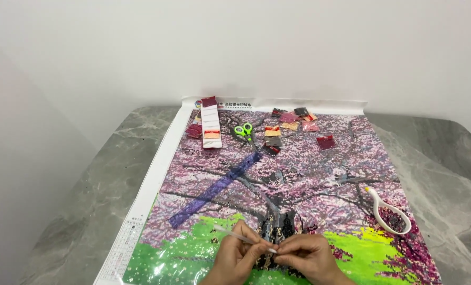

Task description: Applying small resin diamonds to a coded adhesive canvas using a diamond applicator pen to create a mosaic artwork.

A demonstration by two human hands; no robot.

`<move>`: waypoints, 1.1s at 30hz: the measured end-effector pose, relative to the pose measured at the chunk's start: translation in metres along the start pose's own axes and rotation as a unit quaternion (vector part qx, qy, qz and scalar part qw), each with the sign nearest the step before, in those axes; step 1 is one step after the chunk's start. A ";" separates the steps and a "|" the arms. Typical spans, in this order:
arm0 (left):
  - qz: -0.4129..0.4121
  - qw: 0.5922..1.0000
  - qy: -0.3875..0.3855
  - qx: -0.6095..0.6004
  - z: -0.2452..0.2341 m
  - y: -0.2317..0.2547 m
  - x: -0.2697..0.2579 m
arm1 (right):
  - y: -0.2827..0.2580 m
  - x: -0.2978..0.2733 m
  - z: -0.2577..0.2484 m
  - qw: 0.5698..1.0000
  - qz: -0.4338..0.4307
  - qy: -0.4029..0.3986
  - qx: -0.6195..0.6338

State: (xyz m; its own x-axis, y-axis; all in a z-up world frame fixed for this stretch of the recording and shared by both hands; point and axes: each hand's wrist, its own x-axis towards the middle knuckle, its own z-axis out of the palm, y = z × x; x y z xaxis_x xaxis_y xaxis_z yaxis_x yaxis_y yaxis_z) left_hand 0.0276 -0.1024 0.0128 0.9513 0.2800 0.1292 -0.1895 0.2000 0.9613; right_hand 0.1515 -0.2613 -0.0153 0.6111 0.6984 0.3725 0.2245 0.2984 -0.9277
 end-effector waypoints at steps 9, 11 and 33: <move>-0.079 0.996 0.004 -0.043 -0.006 -0.003 0.005 | 0.018 -0.012 -0.009 0.985 0.143 0.006 0.091; 0.038 0.996 -0.079 -0.010 -0.006 0.007 0.008 | 0.016 -0.010 -0.009 0.980 0.164 0.012 0.111; -0.005 0.942 0.016 -0.336 0.002 0.022 -0.013 | 0.001 -0.004 -0.016 0.980 0.143 -0.058 0.126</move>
State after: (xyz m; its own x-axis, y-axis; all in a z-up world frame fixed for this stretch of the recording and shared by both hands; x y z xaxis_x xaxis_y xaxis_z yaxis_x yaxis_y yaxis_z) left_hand 0.0116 -0.1032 0.0331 0.9483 0.3001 0.1030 -0.3011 0.7490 0.5903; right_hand 0.1617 -0.2741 -0.0183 0.5287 0.8414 0.1124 -0.1464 0.2209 -0.9642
